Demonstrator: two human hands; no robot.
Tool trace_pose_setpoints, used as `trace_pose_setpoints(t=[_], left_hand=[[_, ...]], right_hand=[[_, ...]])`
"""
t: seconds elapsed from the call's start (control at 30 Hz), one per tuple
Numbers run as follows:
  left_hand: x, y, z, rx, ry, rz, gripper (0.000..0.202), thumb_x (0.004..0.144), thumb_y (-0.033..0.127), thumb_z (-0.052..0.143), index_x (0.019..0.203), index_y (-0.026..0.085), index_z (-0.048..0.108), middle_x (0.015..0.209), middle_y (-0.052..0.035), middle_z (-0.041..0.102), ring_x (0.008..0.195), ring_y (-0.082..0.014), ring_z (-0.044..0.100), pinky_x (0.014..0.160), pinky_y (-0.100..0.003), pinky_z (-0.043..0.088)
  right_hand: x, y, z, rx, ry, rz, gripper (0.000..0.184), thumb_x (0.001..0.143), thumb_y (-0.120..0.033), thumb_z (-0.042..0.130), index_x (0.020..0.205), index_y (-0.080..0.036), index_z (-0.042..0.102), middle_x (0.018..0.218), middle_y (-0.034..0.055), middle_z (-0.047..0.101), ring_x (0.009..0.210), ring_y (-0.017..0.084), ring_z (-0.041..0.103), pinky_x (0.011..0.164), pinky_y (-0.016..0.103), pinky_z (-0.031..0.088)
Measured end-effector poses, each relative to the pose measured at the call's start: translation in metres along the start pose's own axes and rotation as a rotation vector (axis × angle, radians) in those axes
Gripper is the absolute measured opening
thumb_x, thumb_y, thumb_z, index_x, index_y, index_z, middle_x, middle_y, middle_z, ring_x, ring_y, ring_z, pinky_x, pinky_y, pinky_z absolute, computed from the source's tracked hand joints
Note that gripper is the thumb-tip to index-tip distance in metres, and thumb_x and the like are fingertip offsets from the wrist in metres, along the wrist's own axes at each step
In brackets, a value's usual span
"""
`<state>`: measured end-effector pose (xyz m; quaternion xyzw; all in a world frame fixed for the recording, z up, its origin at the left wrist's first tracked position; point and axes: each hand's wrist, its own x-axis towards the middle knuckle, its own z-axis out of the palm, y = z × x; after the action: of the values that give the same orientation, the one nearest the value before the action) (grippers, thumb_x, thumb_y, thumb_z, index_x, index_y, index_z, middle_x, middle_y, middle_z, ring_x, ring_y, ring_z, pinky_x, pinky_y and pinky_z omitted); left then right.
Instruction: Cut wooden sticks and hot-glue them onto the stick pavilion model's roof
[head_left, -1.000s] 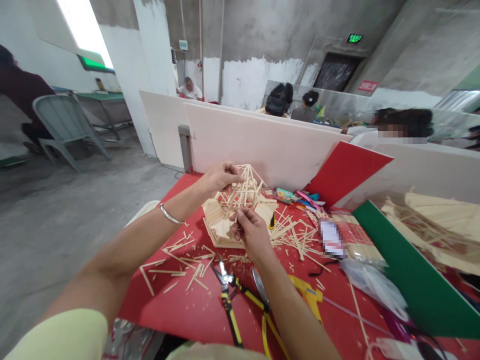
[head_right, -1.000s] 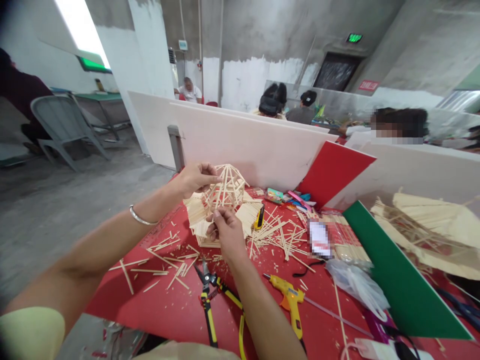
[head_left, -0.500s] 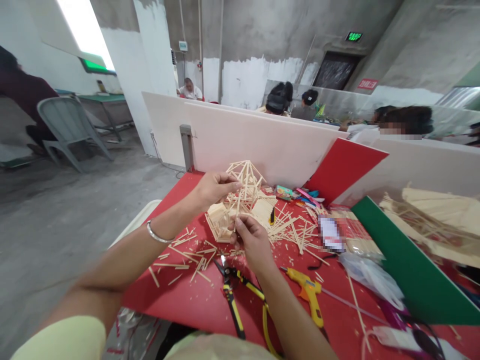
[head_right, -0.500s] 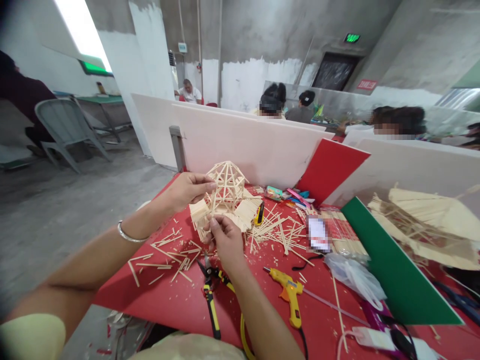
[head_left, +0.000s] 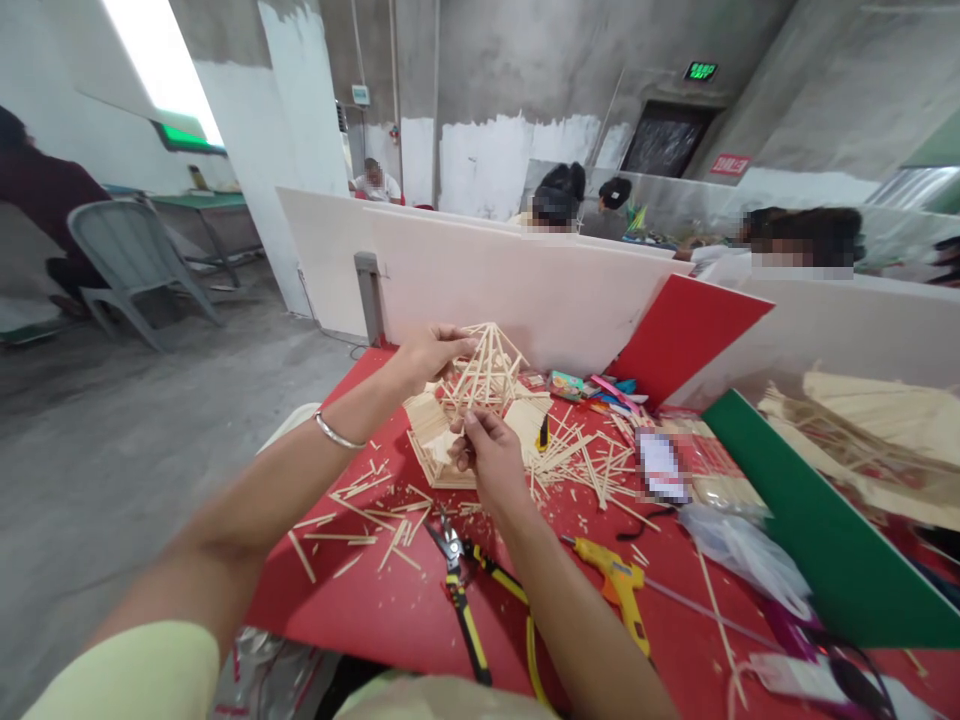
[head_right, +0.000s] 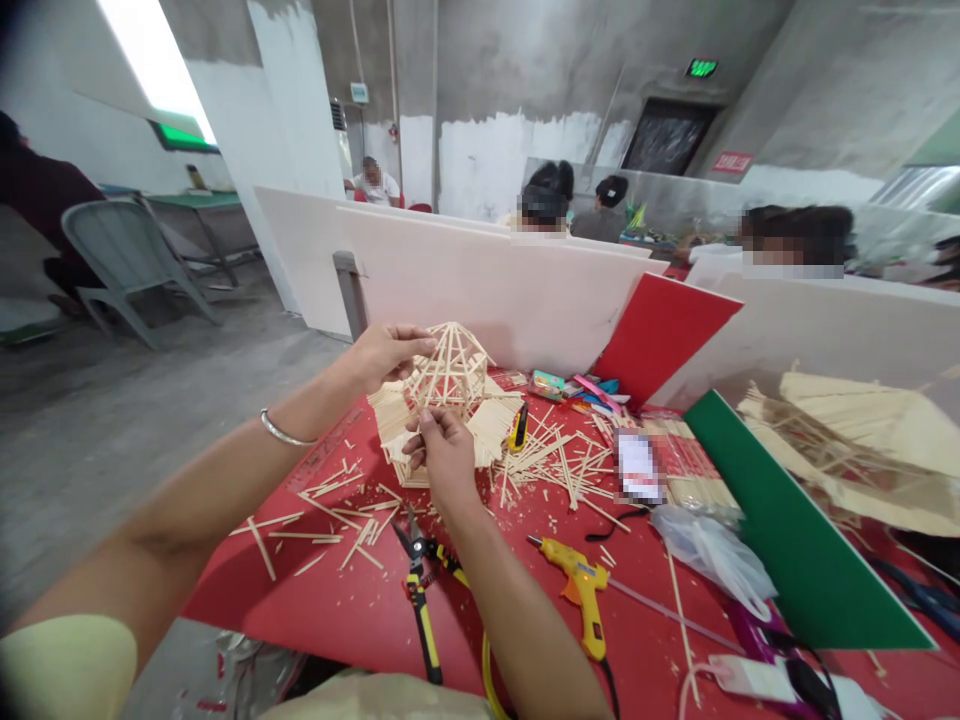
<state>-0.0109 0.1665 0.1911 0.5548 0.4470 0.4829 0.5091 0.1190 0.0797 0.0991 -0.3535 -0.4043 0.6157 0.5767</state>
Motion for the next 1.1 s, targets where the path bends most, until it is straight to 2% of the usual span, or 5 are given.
trace_pose_setpoints(t=[0.33, 0.67, 0.9, 1.0, 1.1], left_hand=[[0.016, -0.004, -0.003, -0.033, -0.075, -0.075, 0.019, 0.069, 0.021, 0.083, 0.084, 0.016, 0.072, 0.058, -0.0003, 0.063, 0.037, -0.0041, 0.040, 0.040, -0.024, 0.019], [0.010, 0.004, -0.001, 0.074, -0.082, -0.062, 0.011, 0.073, 0.020, 0.079, 0.081, 0.015, 0.072, 0.053, 0.0007, 0.059, 0.035, -0.0038, 0.036, 0.041, -0.024, 0.016], [-0.054, 0.030, 0.005, 0.250, 0.244, 0.196, 0.014, 0.075, 0.028, 0.075, 0.076, 0.014, 0.072, 0.054, 0.0018, 0.057, 0.045, -0.0062, 0.042, 0.045, -0.021, 0.029], [-0.094, 0.017, 0.010, 0.261, 0.142, 0.224, 0.021, 0.077, 0.035, 0.074, 0.072, 0.015, 0.073, 0.057, 0.0003, 0.059, 0.051, -0.0087, 0.047, 0.048, -0.021, 0.035], [-0.131, -0.020, 0.026, 0.196, -0.009, 0.177, 0.021, 0.074, 0.037, 0.077, 0.076, 0.016, 0.075, 0.070, -0.0028, 0.066, 0.057, -0.0109, 0.053, 0.051, -0.022, 0.041]], right_hand=[[0.009, 0.002, 0.005, 0.009, 0.002, 0.006, 0.032, 0.076, -0.047, 0.074, 0.086, -0.020, 0.061, 0.078, -0.0036, 0.066, 0.050, 0.006, 0.058, 0.038, 0.016, 0.043], [0.010, 0.001, 0.008, 0.014, -0.011, 0.006, 0.033, 0.074, -0.047, 0.076, 0.085, -0.020, 0.061, 0.081, -0.0024, 0.068, 0.050, 0.006, 0.059, 0.038, 0.016, 0.043], [-0.026, -0.002, -0.004, -0.065, -0.076, -0.009, 0.029, 0.082, -0.048, 0.071, 0.090, -0.020, 0.064, 0.082, -0.0010, 0.067, 0.051, 0.006, 0.058, 0.040, 0.017, 0.042], [-0.053, -0.005, -0.014, -0.159, -0.124, -0.054, 0.025, 0.088, -0.046, 0.064, 0.096, -0.021, 0.065, 0.074, -0.0019, 0.066, 0.048, 0.007, 0.055, 0.043, 0.019, 0.043], [-0.082, -0.006, -0.028, -0.320, -0.166, -0.088, 0.021, 0.093, -0.042, 0.059, 0.100, -0.023, 0.066, 0.061, -0.0043, 0.061, 0.047, 0.009, 0.055, 0.047, 0.021, 0.043]])
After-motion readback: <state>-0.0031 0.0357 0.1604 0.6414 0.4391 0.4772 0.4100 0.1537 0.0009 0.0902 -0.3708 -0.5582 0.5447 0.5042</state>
